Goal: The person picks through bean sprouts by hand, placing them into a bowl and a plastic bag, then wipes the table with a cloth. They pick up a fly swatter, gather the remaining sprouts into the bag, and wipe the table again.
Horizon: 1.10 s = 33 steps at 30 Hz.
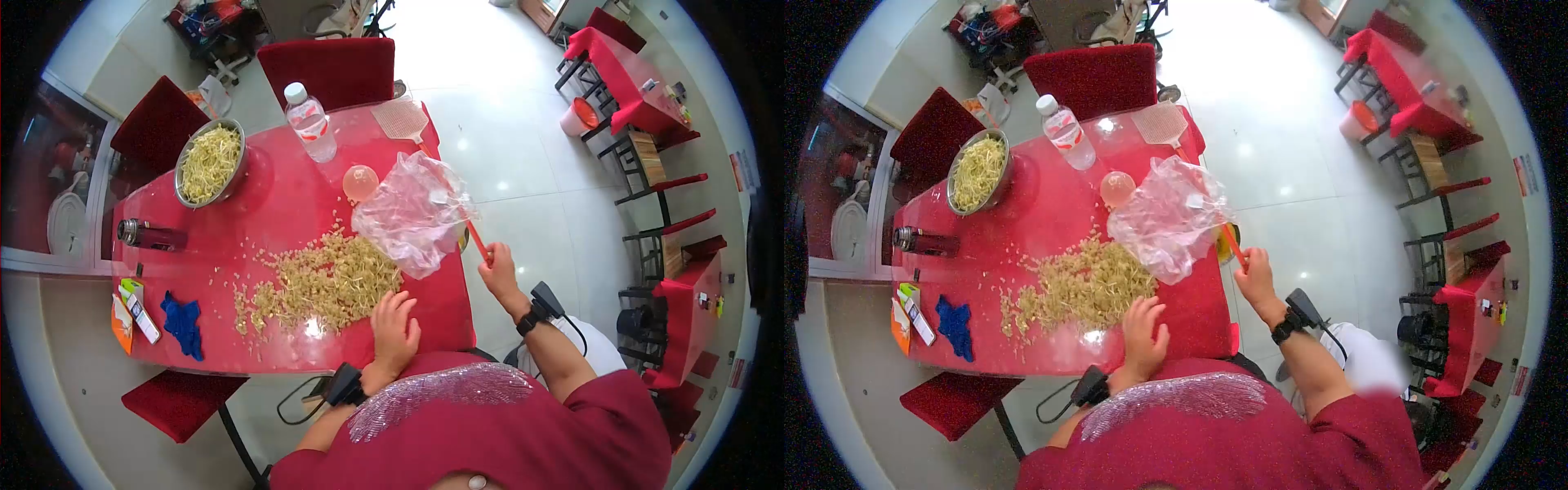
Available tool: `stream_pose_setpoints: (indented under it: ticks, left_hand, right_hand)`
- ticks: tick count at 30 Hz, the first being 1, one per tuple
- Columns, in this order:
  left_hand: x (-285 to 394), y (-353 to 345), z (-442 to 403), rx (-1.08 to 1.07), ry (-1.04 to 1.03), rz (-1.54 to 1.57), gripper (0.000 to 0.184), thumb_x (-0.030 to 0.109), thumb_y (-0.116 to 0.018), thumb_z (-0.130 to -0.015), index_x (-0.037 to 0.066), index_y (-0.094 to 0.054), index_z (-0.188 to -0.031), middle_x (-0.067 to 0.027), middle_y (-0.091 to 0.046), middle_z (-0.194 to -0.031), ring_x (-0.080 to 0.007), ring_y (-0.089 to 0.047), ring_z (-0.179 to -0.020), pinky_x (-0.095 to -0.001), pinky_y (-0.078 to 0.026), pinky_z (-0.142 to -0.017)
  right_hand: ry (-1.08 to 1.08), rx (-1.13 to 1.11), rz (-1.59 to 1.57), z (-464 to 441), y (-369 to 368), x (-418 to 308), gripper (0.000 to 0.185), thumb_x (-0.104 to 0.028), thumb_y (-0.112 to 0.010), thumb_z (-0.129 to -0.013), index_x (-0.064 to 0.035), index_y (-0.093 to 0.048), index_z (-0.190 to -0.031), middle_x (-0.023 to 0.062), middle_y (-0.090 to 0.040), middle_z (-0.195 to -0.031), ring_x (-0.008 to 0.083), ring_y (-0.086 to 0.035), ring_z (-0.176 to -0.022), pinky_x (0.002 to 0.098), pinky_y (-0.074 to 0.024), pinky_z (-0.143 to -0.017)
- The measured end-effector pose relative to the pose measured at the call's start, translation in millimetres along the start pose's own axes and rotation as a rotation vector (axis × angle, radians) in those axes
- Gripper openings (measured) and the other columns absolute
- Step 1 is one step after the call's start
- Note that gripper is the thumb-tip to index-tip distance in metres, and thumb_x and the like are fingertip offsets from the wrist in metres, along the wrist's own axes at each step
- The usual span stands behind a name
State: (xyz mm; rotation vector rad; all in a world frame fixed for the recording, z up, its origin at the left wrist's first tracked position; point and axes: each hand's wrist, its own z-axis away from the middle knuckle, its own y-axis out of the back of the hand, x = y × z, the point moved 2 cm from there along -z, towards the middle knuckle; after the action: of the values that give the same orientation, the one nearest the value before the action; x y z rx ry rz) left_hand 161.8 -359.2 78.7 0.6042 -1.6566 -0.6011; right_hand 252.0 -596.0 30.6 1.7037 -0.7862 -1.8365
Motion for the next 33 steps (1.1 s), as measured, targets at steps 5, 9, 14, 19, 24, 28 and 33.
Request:
stream_pose_setpoints:
  ticks: [5, 9, 14, 19, 24, 28, 33]
  left_hand:
    - [22, -17, -45, 0.024, -0.199, -0.1, 0.048, 0.01, -0.057, -0.068, 0.011, -0.046, -0.115, -0.0145, -0.034, -0.124, -0.0365, -0.03, -0.116, -0.0483, -0.026, -0.094]
    - [30, -31, -104, 0.137, -0.31, -0.319, 0.05, 0.01, -0.057, -0.069, 0.018, -0.045, -0.118, -0.0163, -0.029, -0.128, -0.0384, -0.028, -0.117, -0.0534, -0.027, -0.092]
    - [10, -57, -165, 0.167, -0.234, -0.201, 0.04, 0.011, -0.057, -0.071, 0.012, -0.049, -0.111, -0.0148, -0.047, -0.11, -0.031, -0.048, -0.098, -0.0395, -0.04, -0.082]
    - [12, -64, -164, 0.291, -0.035, -0.506, 0.032, 0.005, -0.052, -0.07, 0.012, -0.054, -0.101, -0.0058, -0.051, -0.097, -0.0255, -0.049, -0.082, -0.0363, -0.042, -0.071]
    - [30, -95, -166, 0.232, 0.127, -0.685, 0.037, 0.011, -0.055, -0.069, 0.01, -0.051, -0.106, -0.0065, -0.048, -0.107, -0.0253, -0.045, -0.098, -0.0389, -0.037, -0.08]
    - [53, -114, -164, 0.205, 0.232, -0.796, 0.05, 0.017, -0.058, -0.067, 0.011, -0.045, -0.115, -0.0084, -0.041, -0.121, -0.0277, -0.035, -0.116, -0.0457, -0.028, -0.093]
    - [53, -124, -157, 0.293, 0.112, -0.791, 0.052, 0.022, -0.059, -0.068, 0.015, -0.043, -0.117, -0.0079, -0.038, -0.124, -0.0285, -0.031, -0.118, -0.0483, -0.025, -0.095]
  right_hand:
    - [0.479, 0.076, 0.31, -12, 40, -33, 0.027, 0.007, -0.048, -0.064, -0.0012, -0.046, -0.09, 0.0156, -0.044, -0.085, 0.0324, -0.047, -0.078, 0.0382, -0.0436, -0.066]
    - [0.528, 0.14, 0.365, -24, 58, -62, 0.033, 0.009, -0.051, -0.064, -0.0019, -0.048, -0.095, 0.0122, -0.047, -0.088, 0.0297, -0.05, -0.083, 0.0359, -0.0453, -0.07]
    - [0.612, 0.153, 0.318, -49, 74, -52, 0.033, 0.009, -0.052, -0.066, -0.0026, -0.051, -0.097, 0.0117, -0.049, -0.091, 0.0274, -0.052, -0.082, 0.0344, -0.0466, -0.069]
    - [0.716, 0.154, 0.256, -124, 96, 5, 0.032, 0.009, -0.051, -0.067, -0.0031, -0.053, -0.097, 0.0119, -0.05, -0.092, 0.0265, -0.053, -0.081, 0.0329, -0.0469, -0.069]
    - [0.736, 0.175, 0.297, -186, 137, 46, 0.034, 0.006, -0.048, -0.072, -0.0052, -0.053, -0.104, 0.0109, -0.053, -0.091, 0.0268, -0.053, -0.081, 0.0326, -0.0474, -0.068]
    - [0.781, 0.15, 0.318, -220, 147, 57, 0.038, 0.005, -0.048, -0.072, -0.0077, -0.052, -0.108, 0.0095, -0.054, -0.087, 0.0258, -0.055, -0.079, 0.0335, -0.0485, -0.064]
    - [0.721, 0.032, 0.303, -255, 141, 35, 0.028, -0.001, -0.048, -0.077, -0.0095, -0.052, -0.104, 0.0076, -0.054, -0.084, 0.0274, -0.056, -0.069, 0.0362, -0.0478, -0.058]
